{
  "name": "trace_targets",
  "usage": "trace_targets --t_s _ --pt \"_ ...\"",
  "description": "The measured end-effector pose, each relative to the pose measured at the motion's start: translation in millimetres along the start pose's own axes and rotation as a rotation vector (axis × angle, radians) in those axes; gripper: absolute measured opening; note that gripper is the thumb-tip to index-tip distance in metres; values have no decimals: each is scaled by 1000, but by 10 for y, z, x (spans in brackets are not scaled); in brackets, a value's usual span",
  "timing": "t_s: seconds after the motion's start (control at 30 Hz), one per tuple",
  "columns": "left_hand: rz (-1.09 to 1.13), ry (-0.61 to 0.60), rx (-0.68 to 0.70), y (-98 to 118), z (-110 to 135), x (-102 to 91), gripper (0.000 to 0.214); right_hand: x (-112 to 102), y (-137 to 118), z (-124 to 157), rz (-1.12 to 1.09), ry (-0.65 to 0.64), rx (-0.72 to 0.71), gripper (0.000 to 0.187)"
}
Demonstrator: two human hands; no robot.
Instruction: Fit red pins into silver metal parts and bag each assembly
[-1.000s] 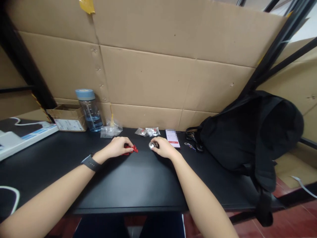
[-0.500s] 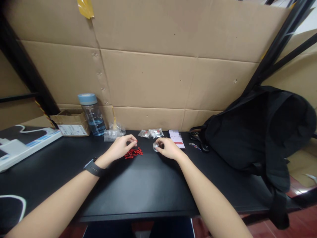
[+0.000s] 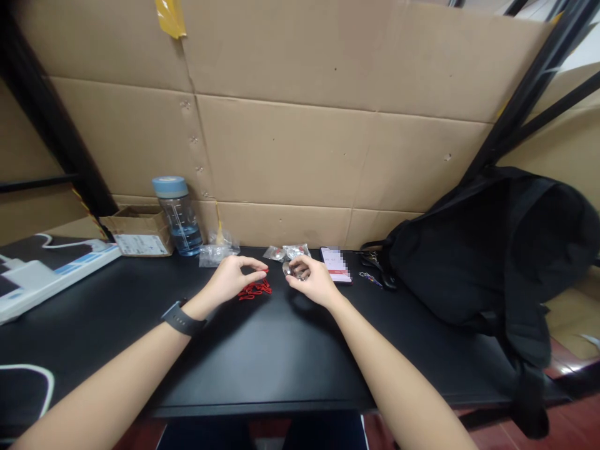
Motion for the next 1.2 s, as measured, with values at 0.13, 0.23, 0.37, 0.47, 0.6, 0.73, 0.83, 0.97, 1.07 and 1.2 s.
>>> trace_targets --t_s 0.13,0.23,0.37,0.47,0.6,0.73,0.83,0.97,1.07,1.2 --pt "31 13 -20 -3 6 -11 25 75 -115 34 -130 27 -25 31" --pt "61 10 -6 36 22 -9 21 131 -214 65 -200 35 -35 32" --pt "124 9 25 106 49 3 21 191 -331 108 -260 56 -55 31" --pt "147 35 66 168 59 4 19 232 -386 133 -276 72 -71 30" --pt "140 124 81 200 69 -33 15 275 -444 161 -310 80 -102 25" --pt "90 148 95 226 86 -34 15 296 -448 171 -349 83 -99 24" --pt "47 155 119 262 104 -35 12 316 -416 167 -376 72 -74 25" --pt "-31 220 140 316 138 -71 10 318 -336 159 -402 90 -18 30" --pt "-82 267 164 362 166 -85 9 339 -282 153 -458 85 31 33" --pt "-106 319 163 379 193 -114 8 384 -266 143 -519 44 62 31"
Point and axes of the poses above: each hand's wrist, its own z-axis away from the middle knuckle, its own x-axis out of the palm, y = z × x, the point moved 9 cm from there along -z, towards the middle knuckle, and after that the axes turned 10 degrees about -z, right-handed, at the moved point
